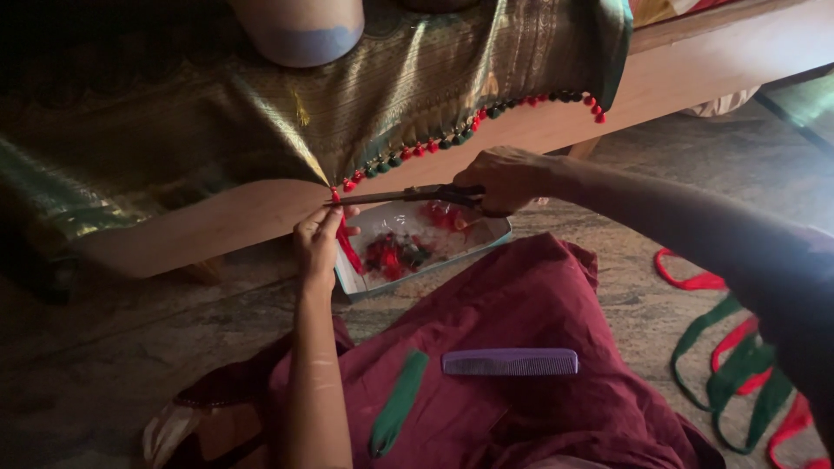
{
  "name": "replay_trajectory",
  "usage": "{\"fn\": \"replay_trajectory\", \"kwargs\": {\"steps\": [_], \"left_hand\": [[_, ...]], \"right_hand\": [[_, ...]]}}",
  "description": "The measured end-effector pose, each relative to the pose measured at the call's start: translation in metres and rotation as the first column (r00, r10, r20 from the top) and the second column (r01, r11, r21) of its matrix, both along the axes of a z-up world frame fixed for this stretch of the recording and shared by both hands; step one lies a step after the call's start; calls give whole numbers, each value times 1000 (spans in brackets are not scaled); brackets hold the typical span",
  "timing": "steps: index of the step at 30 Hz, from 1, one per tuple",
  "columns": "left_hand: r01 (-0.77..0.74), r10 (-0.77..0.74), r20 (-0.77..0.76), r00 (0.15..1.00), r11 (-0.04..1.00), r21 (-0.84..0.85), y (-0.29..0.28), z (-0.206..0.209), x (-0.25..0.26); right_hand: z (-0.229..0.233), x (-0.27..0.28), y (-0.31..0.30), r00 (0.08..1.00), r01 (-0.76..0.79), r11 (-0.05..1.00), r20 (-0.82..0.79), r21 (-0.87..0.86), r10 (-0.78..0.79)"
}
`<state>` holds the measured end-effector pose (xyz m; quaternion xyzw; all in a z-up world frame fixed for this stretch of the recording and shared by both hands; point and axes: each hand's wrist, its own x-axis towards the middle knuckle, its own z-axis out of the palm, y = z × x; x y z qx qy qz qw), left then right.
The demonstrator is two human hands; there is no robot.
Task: Attaching decorative red and green pom-pom tassels to the edge of a sari cloth.
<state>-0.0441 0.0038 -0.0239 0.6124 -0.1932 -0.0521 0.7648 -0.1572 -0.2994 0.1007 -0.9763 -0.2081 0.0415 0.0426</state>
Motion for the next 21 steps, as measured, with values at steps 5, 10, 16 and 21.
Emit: {"fn": "replay_trajectory", "kwargs": {"steps": [5,10,16,21], "left_hand": [[-6,6,-17,1000,1000,20,0,3,-2],[-3,3,2,1000,1000,1,0,-1,1],[-5,6,39,999,1000,-19,-2,-7,6],[-109,103,46,994,983,149,-4,16,-5]], "right_hand": [[-3,4,-4,983,110,991,-138,-77,-120],[-3,3,-3,996,58,997,-60,-44,-61],[-9,9,-5,993,66,993,-86,-96,-75],[-5,4,1,993,58,998,-99,-21,-60]]}}
